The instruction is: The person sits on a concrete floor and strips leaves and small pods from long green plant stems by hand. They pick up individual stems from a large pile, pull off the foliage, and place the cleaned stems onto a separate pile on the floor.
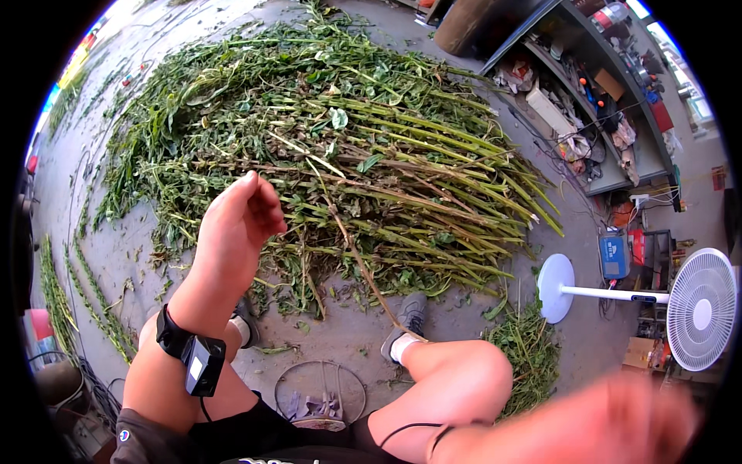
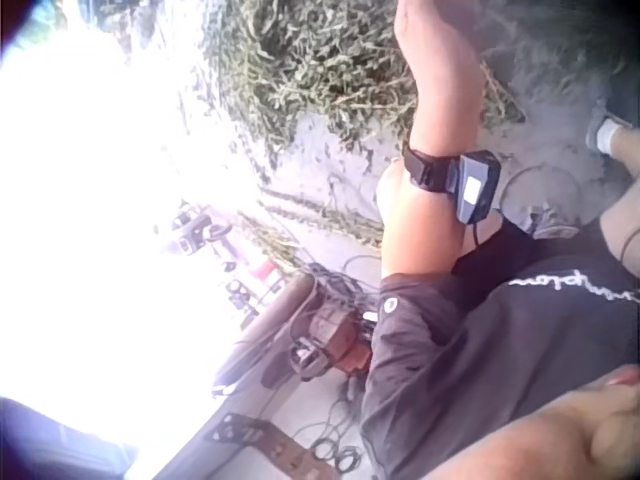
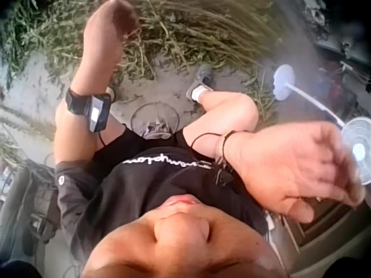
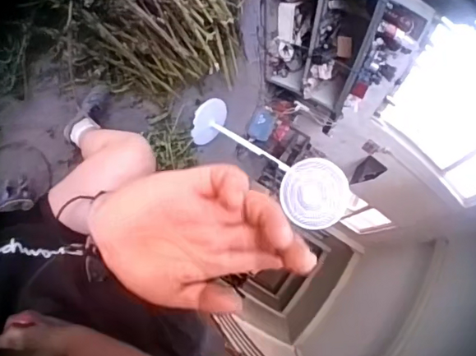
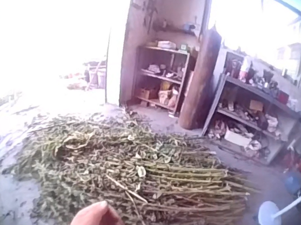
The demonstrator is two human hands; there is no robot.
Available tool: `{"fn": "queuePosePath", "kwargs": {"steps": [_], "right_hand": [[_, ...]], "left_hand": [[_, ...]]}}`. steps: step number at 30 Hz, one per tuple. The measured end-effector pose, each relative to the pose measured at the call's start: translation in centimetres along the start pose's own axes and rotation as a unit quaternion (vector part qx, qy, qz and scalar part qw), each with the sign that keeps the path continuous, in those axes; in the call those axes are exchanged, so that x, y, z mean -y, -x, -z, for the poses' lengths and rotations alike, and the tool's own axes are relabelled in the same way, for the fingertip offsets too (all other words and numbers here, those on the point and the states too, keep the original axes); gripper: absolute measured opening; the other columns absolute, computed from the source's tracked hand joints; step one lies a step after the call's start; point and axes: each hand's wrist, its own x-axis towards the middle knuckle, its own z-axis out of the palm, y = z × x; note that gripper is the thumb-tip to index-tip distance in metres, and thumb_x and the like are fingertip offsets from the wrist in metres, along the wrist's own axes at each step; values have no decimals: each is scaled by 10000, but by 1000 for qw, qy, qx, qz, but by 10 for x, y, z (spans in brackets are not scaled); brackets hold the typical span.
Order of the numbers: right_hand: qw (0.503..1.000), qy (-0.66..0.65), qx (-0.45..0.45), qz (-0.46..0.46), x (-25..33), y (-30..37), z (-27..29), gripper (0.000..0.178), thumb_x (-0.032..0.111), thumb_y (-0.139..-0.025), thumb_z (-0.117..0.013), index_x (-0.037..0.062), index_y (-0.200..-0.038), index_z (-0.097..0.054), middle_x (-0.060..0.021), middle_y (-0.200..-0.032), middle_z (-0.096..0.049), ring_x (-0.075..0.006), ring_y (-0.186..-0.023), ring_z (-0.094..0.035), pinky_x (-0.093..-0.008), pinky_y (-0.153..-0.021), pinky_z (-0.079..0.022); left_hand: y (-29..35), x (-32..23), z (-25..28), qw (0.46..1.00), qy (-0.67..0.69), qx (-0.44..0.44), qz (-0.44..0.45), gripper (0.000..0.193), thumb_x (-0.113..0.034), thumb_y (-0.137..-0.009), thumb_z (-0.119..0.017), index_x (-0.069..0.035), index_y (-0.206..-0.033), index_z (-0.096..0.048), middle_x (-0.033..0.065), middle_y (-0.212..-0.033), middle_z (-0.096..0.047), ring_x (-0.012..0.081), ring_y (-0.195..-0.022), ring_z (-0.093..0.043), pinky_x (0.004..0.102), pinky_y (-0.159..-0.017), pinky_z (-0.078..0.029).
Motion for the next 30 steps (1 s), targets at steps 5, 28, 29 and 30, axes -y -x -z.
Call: {"fn": "queuePosePath", "kwargs": {"steps": [5, 28, 29, 30], "right_hand": [[819, 369, 8, -439, -225, 117, 112, 509, 182, -893, -634, -19, -1340, -493, -177, -1297, -582, -297, -1196, -566, -399, -1059, -421], [419, 647, 511, -379, -174, 83, 162, 183, 251, -822, -580, 108, -885, -676, -155, -854, -701, -365, -842, -678, -480, -729, -547], [416, 656, 519, -358, -169, 71, 158, 178, 245, -826, -579, 107, -887, -672, -156, -851, -700, -367, -844, -677, -486, -731, -547], [412, 664, 526, -336, -164, 60, 153, 173, 239, -829, -577, 107, -890, -669, -157, -848, -699, -369, -847, -677, -493, -733, -546]], "left_hand": [[-7, -11, 12, 999, 33, -37, -15, 296, -299, -1020, -502, -73, -855, -597, 32, -790, -599, 158, -722, -584, 328, -688, -503], [-6, -18, 22, 997, -51, -14, -48, 285, -286, -1021, -507, -71, -869, -618, 33, -797, -627, 155, -716, -610, 321, -685, -520], [-5, -18, 22, 997, -60, -9, -52, 286, -284, -1021, -506, -70, -869, -621, 34, -799, -630, 154, -718, -611, 321, -688, -521], [-4, -19, 22, 996, -69, -5, -56, 287, -282, -1022, -505, -69, -869, -625, 35, -802, -632, 154, -721, -613, 321, -691, -521]]}}
